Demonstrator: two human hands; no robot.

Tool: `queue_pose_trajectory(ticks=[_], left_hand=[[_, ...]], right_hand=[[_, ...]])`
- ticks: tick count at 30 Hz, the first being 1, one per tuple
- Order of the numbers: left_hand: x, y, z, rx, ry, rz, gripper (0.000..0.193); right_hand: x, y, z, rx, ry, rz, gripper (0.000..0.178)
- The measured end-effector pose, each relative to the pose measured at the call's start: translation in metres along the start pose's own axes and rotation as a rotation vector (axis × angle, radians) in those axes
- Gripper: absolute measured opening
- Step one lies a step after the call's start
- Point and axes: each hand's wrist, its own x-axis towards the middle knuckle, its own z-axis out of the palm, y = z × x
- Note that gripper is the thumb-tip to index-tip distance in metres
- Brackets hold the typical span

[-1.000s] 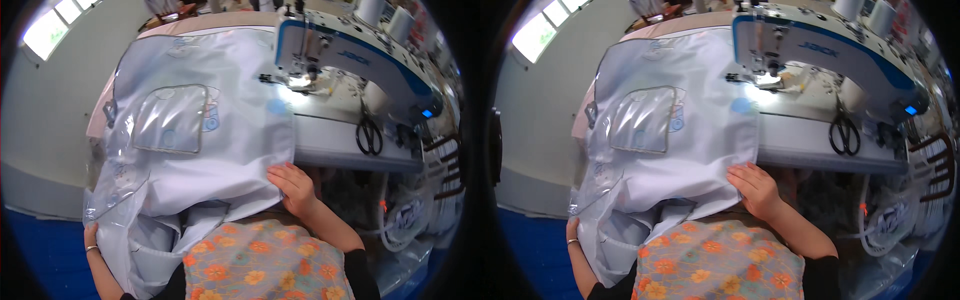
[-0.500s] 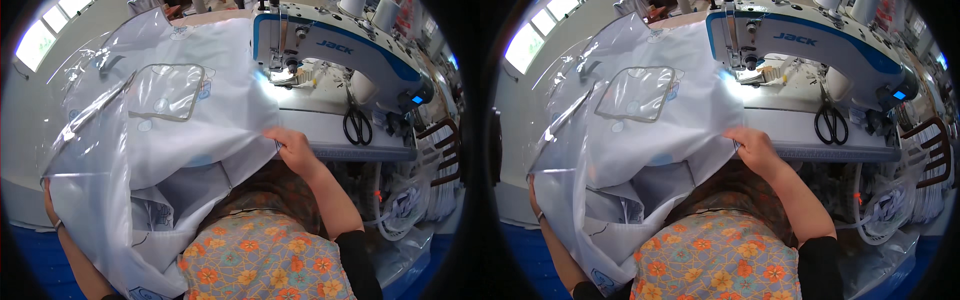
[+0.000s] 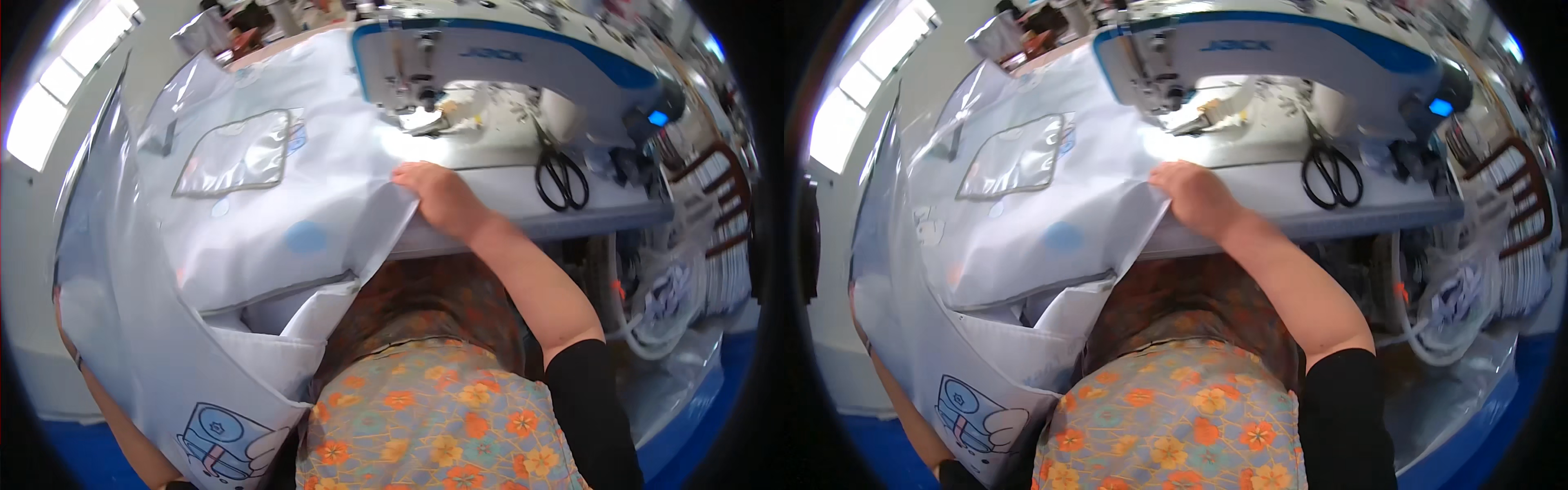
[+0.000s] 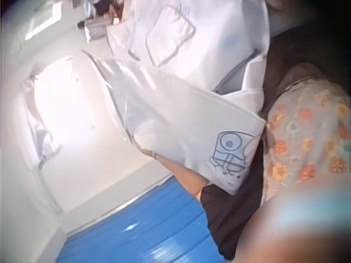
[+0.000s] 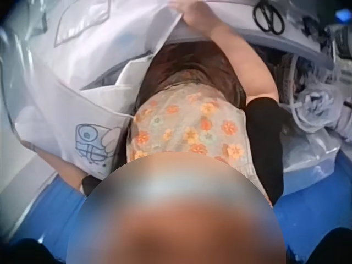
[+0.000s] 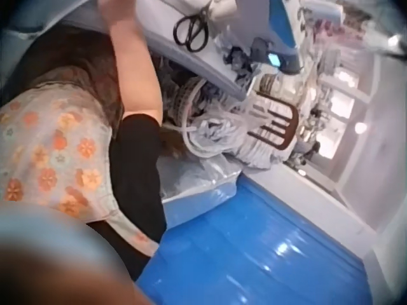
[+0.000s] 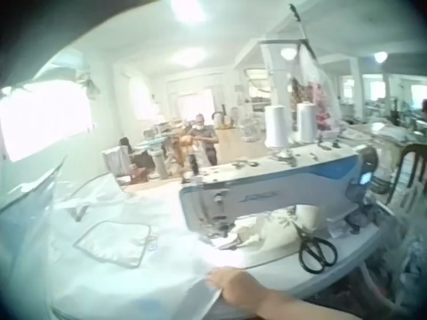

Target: Sewing fabric pieces together using a sewing machine.

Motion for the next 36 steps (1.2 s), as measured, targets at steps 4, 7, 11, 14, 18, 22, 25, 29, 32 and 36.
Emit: queue_pose_trajectory(ticks=[4, 7, 11, 14, 18, 22, 25, 29, 32, 36], left_hand=[[0.038, 0.001, 0.014, 0.08, -0.09, -0.039, 0.042], [0.042, -0.003, 0.043, 0.073, -0.066, -0.04, 0.042], [0.029, 0.0, 0.088, 0.04, -0.07, -0.021, 0.041], [0.021, 0.009, 0.114, 0.011, -0.073, 0.001, 0.041], [0.02, 0.016, 0.137, -0.029, -0.065, 0.022, 0.04], [0.027, 0.021, 0.158, -0.054, -0.062, 0.045, 0.04], [0.035, 0.025, 0.17, -0.073, -0.057, 0.069, 0.039], [0.049, 0.032, 0.184, -0.083, -0.047, 0.095, 0.039], [0.062, 0.035, 0.19, -0.092, -0.032, 0.115, 0.038], [0.086, 0.044, 0.2, -0.092, -0.014, 0.151, 0.038]], right_hand=[[-0.038, -0.04, 0.039, -0.292, 0.236, -0.184, 0.035], [-0.063, -0.071, 0.066, -0.221, 0.199, -0.285, 0.03], [-0.068, -0.094, 0.076, -0.12, -0.024, -0.337, 0.016], [-0.069, -0.096, 0.061, -0.023, -0.027, -0.264, 0.014], [-0.076, -0.091, 0.037, 0.096, 0.048, -0.24, 0.018], [-0.073, -0.076, 0.026, 0.28, -0.03, -0.099, 0.005], [-0.069, -0.062, 0.023, 0.288, -0.061, -0.099, 0.01], [-0.057, -0.037, 0.021, 0.435, -0.051, -0.153, 0.016], [-0.048, -0.022, 0.013, 0.447, -0.11, -0.143, 0.018], [-0.036, -0.007, -0.01, 0.618, -0.17, -0.08, 0.02]])
